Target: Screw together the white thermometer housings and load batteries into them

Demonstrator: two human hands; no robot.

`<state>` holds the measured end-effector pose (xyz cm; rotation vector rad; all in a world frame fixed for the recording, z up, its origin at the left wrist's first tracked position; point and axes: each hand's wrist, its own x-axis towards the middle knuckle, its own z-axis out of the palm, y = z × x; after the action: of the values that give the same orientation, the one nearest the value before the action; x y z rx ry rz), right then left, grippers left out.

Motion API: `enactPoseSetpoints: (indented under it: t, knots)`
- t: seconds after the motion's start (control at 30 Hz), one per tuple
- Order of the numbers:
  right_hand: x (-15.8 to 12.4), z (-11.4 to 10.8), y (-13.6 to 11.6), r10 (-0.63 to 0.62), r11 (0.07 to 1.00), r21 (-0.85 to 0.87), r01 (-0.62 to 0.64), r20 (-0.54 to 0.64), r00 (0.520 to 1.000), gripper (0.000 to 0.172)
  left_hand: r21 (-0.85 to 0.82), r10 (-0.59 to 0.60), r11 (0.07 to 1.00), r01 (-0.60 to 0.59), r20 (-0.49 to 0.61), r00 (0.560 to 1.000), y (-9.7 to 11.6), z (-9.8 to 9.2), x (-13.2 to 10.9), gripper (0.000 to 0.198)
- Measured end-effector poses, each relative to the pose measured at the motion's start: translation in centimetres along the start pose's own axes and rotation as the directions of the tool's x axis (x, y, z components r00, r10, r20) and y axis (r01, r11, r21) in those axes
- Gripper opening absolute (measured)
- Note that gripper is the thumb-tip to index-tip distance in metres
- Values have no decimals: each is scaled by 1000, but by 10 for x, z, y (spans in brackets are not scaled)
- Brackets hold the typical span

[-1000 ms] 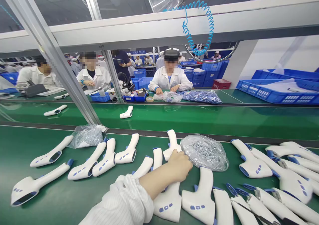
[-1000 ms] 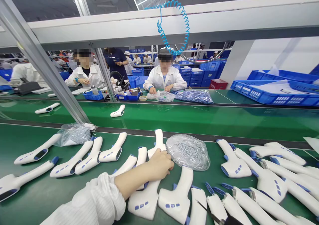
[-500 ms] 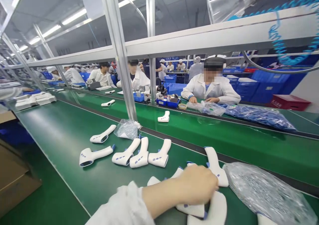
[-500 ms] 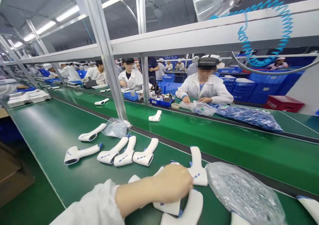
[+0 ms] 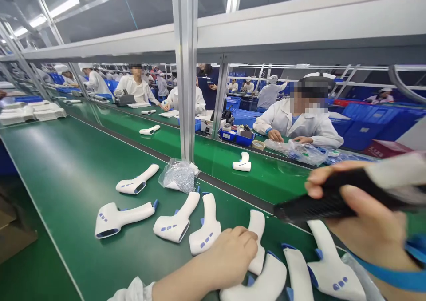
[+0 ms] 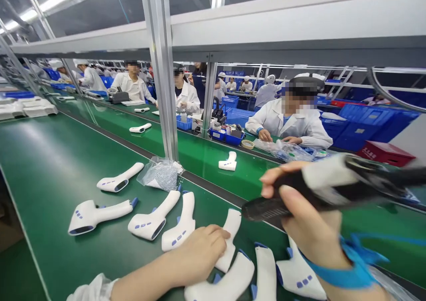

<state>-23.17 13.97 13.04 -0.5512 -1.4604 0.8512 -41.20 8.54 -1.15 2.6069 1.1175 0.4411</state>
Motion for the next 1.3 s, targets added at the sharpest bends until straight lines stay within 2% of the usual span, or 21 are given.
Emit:
enactPoseSetpoints:
  t: [0.07, 0.13, 0.27, 0.4, 0.7, 1.13, 1.3]
  knots:
    - [14, 16, 25, 19, 1000, 21, -21, 94, 995, 38, 99, 48, 994, -47, -12, 999, -2, -1, 1, 21]
    - [24, 27, 49, 44, 999, 7, -45, 143, 989, 32, 131, 66, 990, -61, -35, 997, -4, -2, 0, 21]
    - [31, 30, 76, 93, 995, -42, -86, 198, 976, 27, 118, 82, 990, -74, -69, 994, -6, 1, 0, 22]
    - [29, 25, 78, 119, 992, -66, -108, 209, 970, 27, 112, 81, 991, -69, -100, 992, -6, 3, 0, 14]
    - [27, 25, 88, 160, 986, -80, -146, 221, 962, 28, 119, 72, 991, -60, -100, 992, -4, 0, 0, 13]
    - [24, 27, 96, 185, 981, -97, -168, 206, 961, 28, 114, 53, 992, -49, -40, 998, -1, -7, 1, 13]
    - [15, 34, 98, 142, 988, -84, -128, 194, 971, 25, 114, 37, 993, -35, -16, 999, 0, -4, 2, 15]
